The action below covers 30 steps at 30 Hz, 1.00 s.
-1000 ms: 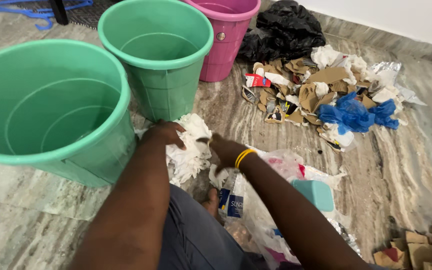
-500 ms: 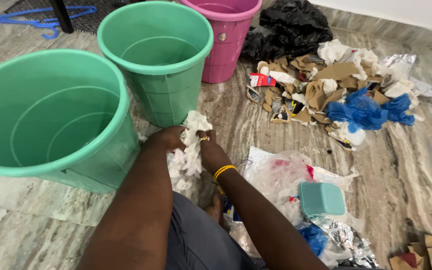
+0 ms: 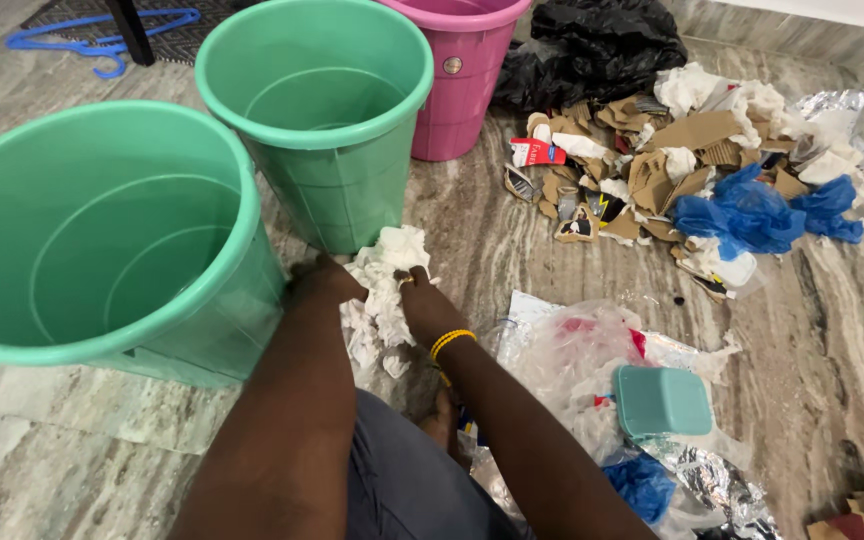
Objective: The person sits on the floor and sorts mixed waste by hand, separating paper, cardboard, and plastic items into piles. They handle crumpled paper, cardboard pieces, and plastic bags, placing sorted items into designated areas.
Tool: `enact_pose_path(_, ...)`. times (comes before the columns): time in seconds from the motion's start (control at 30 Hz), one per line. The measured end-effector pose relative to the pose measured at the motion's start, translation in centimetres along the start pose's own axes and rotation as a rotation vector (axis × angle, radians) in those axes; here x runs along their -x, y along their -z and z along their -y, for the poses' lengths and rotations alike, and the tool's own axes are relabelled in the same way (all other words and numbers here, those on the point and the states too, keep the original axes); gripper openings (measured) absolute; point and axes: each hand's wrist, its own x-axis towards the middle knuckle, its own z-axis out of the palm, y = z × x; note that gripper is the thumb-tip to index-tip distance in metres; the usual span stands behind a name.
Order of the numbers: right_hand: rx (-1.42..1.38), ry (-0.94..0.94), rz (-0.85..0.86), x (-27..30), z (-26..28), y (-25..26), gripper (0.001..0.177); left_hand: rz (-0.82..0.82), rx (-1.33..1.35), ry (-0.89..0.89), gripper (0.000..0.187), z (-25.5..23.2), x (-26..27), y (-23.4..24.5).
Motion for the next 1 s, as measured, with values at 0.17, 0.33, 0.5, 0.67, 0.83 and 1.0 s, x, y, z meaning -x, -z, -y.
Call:
enact_pose_path(0.17,-0.153,-0.103,0.056,-0.2,0.2,-0.9,0.037,0.089,0.277,0.036,0.091,0.5,-0.8,-0.1)
enact_pose_path(0.33,0.254,0.140,0.255,-0.8,-1.4,-1.8,0.033,0.349,1.111,0.065,0.084,1.0,-2.1,-1.2)
enact_pose_path(0.5,-0.251,0.248,0.171,-0.5,-2.8,0.2,0.101,0.119,0.711,0.096,0.084,0.9,-0.3,-0.5)
enact_pose_path(0.67,-0.109,0.119,0.267,1.4,0.3,4.6,0.101,0.014,0.158,0.075,0.079,-0.2,0.7,0.6)
enact_pose_path(0.83,0.051,0.068,0.379,2.2,3.8,5.6,0.097,-0.015,0.127,0.010,0.077,-0.2,-0.7,-0.8)
enact_pose_path(1.0,0.041,0.083,0.223,1.6,3.3,2.2,0.068,-0.032,0.126,0.039,0.074,0.1,-1.3,-1.3)
